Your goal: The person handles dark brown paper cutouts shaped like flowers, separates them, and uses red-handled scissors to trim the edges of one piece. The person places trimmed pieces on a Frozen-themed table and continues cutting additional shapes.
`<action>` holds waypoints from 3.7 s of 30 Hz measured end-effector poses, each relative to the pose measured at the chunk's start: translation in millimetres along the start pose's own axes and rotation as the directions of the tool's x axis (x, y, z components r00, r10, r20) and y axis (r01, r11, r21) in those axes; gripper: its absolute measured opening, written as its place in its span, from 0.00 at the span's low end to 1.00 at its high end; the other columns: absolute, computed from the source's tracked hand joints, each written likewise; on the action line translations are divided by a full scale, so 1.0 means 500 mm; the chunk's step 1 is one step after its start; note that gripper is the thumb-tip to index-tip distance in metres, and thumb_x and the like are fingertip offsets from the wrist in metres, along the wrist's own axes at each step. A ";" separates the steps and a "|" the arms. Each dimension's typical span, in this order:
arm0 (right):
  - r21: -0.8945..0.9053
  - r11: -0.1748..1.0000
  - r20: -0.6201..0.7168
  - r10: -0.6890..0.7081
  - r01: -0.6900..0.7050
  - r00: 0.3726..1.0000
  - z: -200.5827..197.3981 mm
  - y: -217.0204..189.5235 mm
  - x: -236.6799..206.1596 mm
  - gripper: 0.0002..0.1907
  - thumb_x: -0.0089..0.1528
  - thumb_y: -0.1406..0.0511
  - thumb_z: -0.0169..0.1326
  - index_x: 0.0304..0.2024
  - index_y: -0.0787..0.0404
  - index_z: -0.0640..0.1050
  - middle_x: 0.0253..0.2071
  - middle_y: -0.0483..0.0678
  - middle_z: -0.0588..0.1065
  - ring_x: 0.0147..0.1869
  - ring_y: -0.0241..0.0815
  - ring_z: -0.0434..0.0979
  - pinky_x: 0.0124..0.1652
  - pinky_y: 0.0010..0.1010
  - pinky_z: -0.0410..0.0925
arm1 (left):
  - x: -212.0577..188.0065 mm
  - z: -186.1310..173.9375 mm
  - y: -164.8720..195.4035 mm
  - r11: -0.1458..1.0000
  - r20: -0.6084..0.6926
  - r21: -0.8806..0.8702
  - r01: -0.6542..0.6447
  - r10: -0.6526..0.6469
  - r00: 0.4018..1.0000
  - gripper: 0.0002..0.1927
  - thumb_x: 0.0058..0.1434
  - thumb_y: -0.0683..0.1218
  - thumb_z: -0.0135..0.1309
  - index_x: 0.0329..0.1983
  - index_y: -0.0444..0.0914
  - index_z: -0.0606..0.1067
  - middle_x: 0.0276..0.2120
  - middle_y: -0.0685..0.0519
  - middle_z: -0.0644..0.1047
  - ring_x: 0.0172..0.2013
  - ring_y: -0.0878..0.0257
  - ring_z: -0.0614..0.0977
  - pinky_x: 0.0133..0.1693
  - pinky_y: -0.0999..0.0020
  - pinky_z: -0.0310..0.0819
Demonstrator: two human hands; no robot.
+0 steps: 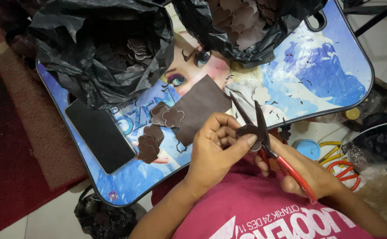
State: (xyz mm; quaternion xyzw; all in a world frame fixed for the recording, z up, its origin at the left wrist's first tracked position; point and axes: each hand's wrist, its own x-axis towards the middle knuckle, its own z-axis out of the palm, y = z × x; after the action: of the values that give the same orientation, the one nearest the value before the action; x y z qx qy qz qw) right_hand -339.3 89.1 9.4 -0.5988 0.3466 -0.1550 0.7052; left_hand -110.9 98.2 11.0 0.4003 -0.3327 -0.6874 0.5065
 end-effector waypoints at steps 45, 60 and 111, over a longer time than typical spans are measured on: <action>-0.043 0.999 -0.105 -0.032 0.028 0.994 0.014 -0.032 0.004 0.60 0.55 0.29 0.49 0.70 0.67 0.59 0.36 0.45 0.68 0.36 0.37 0.65 0.36 0.28 0.65 | 0.006 0.032 0.038 0.926 -0.074 0.371 -0.077 0.112 0.991 0.12 0.63 0.40 0.62 0.48 0.32 0.75 0.33 0.52 0.83 0.33 0.73 0.82 0.36 0.77 0.78; -0.037 0.999 -0.082 -0.027 0.024 0.996 0.008 0.002 -0.005 0.60 0.55 0.29 0.47 0.71 0.67 0.58 0.37 0.46 0.67 0.34 0.36 0.64 0.32 0.28 0.64 | 0.005 0.025 0.046 0.928 -0.073 0.362 -0.085 0.119 0.990 0.13 0.63 0.39 0.62 0.49 0.32 0.76 0.34 0.52 0.83 0.34 0.73 0.83 0.38 0.77 0.79; -0.322 0.946 -0.098 0.002 -0.033 0.995 -0.004 -0.023 -0.007 0.54 0.53 0.28 0.42 0.60 0.65 0.65 0.31 0.47 0.70 0.32 0.41 0.70 0.33 0.32 0.67 | 0.005 0.036 0.085 0.906 -0.168 0.422 -0.045 0.127 0.977 0.20 0.60 0.38 0.62 0.55 0.33 0.74 0.37 0.51 0.85 0.39 0.72 0.83 0.43 0.77 0.78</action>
State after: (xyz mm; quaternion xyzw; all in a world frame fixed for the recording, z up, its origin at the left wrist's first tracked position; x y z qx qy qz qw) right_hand -340.7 87.0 21.2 -0.6948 0.4064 -0.1187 0.5814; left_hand -108.9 85.4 55.3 0.5482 -0.4383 -0.5359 0.4693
